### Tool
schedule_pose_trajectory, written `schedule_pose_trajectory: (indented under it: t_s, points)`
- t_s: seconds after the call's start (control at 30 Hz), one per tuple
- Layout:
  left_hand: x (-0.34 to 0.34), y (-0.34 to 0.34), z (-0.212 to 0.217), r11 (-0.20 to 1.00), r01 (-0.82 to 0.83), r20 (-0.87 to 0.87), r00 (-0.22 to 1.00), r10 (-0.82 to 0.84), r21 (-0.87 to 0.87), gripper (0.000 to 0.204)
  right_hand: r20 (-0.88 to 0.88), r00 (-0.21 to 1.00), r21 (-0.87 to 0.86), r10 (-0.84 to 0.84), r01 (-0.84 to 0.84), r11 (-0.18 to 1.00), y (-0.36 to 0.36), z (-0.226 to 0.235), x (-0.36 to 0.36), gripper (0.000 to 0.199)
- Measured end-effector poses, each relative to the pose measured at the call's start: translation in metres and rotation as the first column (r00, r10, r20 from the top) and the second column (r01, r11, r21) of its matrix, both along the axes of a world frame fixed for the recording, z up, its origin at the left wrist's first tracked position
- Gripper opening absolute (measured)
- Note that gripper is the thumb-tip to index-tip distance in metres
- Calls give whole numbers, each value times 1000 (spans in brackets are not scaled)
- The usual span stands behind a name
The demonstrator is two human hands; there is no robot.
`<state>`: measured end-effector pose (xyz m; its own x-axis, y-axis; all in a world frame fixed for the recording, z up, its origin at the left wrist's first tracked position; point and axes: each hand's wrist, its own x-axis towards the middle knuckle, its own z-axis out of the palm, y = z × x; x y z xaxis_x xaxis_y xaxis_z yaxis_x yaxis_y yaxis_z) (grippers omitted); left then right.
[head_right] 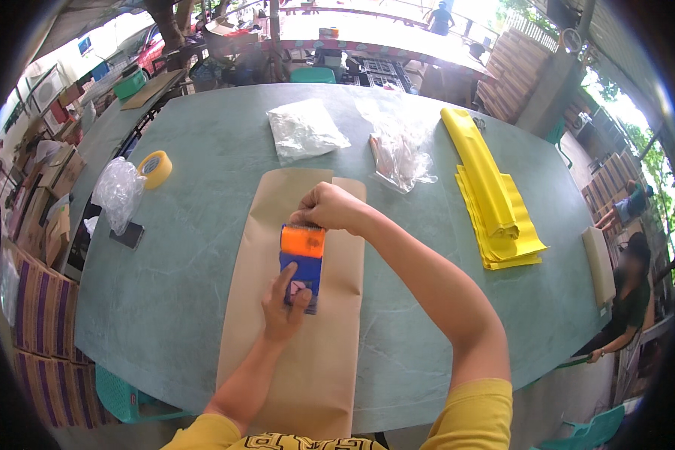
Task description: The person handles a packaged black item, covers it with plastic wrap, then places it on brown paper, folding and taping the paper to secure the wrapping.
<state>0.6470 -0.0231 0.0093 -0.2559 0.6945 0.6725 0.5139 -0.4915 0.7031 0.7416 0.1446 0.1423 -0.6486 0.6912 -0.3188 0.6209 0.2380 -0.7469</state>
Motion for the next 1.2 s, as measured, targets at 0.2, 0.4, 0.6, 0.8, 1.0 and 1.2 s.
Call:
schedule_pose_trajectory:
  t_s: [0.2, 0.4, 0.6, 0.8, 1.0, 1.2]
  points:
    - [5, -15, 50, 903, -7, -19, 1000, -1, -429, 52, 11, 973, 224, -230, 221, 949, 53, -42, -8, 20]
    - [15, -41, 67, 733, 231, 113, 972, -207, -640, 60, -11, 906, 879, -423, 211, 427, 113, -93, 5, 16]
    - [8, -37, 75, 641, 205, 68, 970, -233, -740, 61, -18, 902, 947, -431, 153, 282, 98, -108, -17, 23]
    - [6, -38, 69, 643, 241, 112, 966, -235, -727, 62, 225, 901, 960, -371, -139, 245, 85, -134, -21, 21]
    - [7, -37, 71, 621, 270, 144, 959, -246, -736, 60, 253, 877, 920, -409, -88, 381, 80, -155, -10, 20]
    - [6, -36, 69, 637, 274, 166, 960, -225, -721, 59, 293, 855, 909, -427, -111, 402, 74, -145, -16, 53]
